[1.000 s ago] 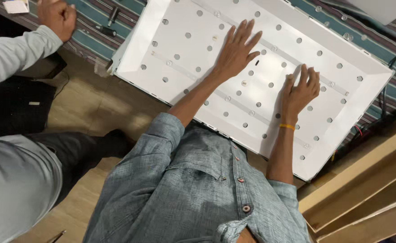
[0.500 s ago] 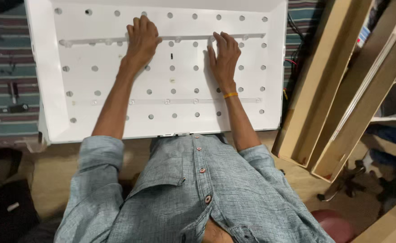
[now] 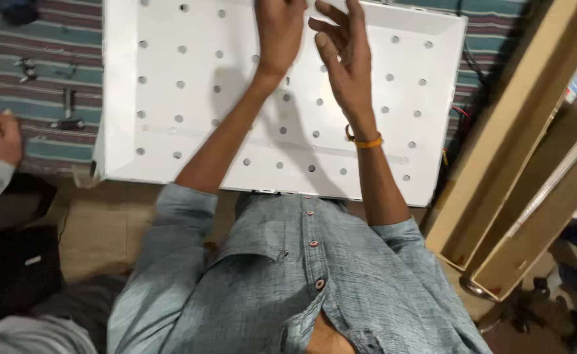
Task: The person takes LED light strips out of a cardboard box, peels protective wrapping off the strips, and presses the strips into a white LED panel fixture on the workbench, aligning and seating them along the panel.
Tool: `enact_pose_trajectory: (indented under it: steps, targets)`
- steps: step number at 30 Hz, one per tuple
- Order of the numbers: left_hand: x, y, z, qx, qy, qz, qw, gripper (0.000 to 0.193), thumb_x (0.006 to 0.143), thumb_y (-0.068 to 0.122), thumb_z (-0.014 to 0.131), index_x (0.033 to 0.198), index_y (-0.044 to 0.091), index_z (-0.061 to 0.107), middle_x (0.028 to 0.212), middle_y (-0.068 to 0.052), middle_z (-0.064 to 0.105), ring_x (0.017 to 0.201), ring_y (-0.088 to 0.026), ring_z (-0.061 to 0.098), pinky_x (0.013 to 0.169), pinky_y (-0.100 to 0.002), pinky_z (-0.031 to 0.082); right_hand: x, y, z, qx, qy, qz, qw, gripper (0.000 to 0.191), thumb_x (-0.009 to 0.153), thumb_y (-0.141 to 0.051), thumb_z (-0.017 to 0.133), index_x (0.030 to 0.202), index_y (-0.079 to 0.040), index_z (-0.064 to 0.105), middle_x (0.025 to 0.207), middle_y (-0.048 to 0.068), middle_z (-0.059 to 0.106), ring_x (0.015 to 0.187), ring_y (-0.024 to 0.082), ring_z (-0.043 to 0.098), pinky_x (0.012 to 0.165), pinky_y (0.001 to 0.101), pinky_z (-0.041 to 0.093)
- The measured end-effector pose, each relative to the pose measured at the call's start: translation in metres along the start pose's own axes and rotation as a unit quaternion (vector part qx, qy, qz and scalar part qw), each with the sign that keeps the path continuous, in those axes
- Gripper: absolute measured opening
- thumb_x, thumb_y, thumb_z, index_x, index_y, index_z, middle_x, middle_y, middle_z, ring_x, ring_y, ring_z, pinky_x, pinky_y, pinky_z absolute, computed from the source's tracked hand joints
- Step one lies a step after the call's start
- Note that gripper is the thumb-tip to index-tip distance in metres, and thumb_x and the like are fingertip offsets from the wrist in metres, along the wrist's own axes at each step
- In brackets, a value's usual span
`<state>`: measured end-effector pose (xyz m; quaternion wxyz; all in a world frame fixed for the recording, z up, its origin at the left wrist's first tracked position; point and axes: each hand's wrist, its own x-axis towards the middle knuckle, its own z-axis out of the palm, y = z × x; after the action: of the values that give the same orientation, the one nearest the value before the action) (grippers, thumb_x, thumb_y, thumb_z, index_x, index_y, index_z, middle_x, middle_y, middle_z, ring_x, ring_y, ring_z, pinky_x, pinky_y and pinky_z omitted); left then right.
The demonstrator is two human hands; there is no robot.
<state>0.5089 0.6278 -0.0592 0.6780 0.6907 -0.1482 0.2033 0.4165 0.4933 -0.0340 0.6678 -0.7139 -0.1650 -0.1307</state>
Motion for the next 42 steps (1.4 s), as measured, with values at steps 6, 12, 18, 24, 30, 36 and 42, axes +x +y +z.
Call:
enact_pose_trajectory:
  steps: [6,12,18,24,30,36,42]
  targets:
    - [-0.024,0.029,0.024,-0.184,0.164,-0.099,0.964,0.019,0.109,0.020,0.057,0.107,0.001,0.053,0.088,-0.003,0.053,0.078,-0.013,0.050,0.071,-0.034,0.046,0.015,0.001,0.009,-0.244,0.068,-0.059,0.966,0.044,0.106,-0.004,0.078,0.146,-0.015,0.066,0.105,0.009,0.056,0.086,0.017,0.053,0.073,0.0344,0.047]
    - [-0.042,0.010,-0.047,0.245,-0.052,-0.029,0.968,0.023,0.100,0.021,0.069,0.114,0.003,0.064,0.103,-0.006,0.066,0.095,-0.021,0.064,0.084,-0.037,0.051,0.017,0.042,-0.047,-0.354,-0.089,-0.016,0.931,0.036,0.095,-0.013,0.090,0.129,-0.011,0.077,0.096,0.008,0.059,0.076,0.018,0.055,0.068,0.0324,0.047]
    - [-0.055,-0.021,-0.083,0.483,-0.112,0.021,0.868,0.038,0.099,0.020,0.075,0.129,0.001,0.062,0.130,-0.016,0.060,0.125,-0.033,0.051,0.109,-0.054,0.036,0.019,0.063,-0.058,-0.420,-0.172,0.075,0.888,0.037,0.087,-0.018,0.089,0.124,-0.019,0.082,0.097,0.005,0.065,0.079,0.018,0.060,0.071,0.0346,0.053]
    - [-0.053,-0.025,-0.100,0.519,-0.125,0.041,0.845,0.051,0.093,0.024,0.074,0.134,-0.002,0.058,0.144,-0.027,0.049,0.136,-0.044,0.042,0.111,-0.061,0.031,0.024,0.058,-0.052,-0.434,-0.167,0.036,0.885,0.036,0.087,-0.017,0.090,0.122,-0.018,0.082,0.100,0.009,0.063,0.087,0.024,0.059,0.073,0.0359,0.054]
    - [-0.067,-0.019,-0.106,0.499,-0.158,0.002,0.852,0.047,0.100,0.025,0.071,0.135,-0.004,0.057,0.146,-0.027,0.048,0.138,-0.043,0.043,0.115,-0.060,0.030,0.018,0.058,-0.060,-0.415,-0.192,0.011,0.889,0.039,0.089,-0.017,0.090,0.127,-0.018,0.082,0.105,0.008,0.064,0.091,0.025,0.059,0.081,0.0353,0.056]
    - [-0.082,-0.022,-0.108,0.486,-0.154,0.021,0.860,0.048,0.098,0.025,0.072,0.132,-0.005,0.059,0.139,-0.025,0.053,0.135,-0.040,0.045,0.113,-0.057,0.032,0.010,0.056,-0.063,-0.428,-0.211,0.011,0.879,0.044,0.082,-0.022,0.092,0.124,-0.020,0.082,0.103,0.009,0.064,0.090,0.024,0.059,0.081,0.0375,0.053]
    - [-0.091,-0.031,-0.115,0.486,-0.144,0.026,0.862,0.045,0.100,0.021,0.075,0.132,-0.006,0.059,0.141,-0.022,0.054,0.137,-0.039,0.046,0.113,-0.055,0.035,0.008,0.048,-0.055,-0.437,-0.188,0.042,0.878,0.044,0.080,-0.028,0.093,0.122,-0.021,0.082,0.097,0.008,0.062,0.086,0.024,0.053,0.079,0.0375,0.047]
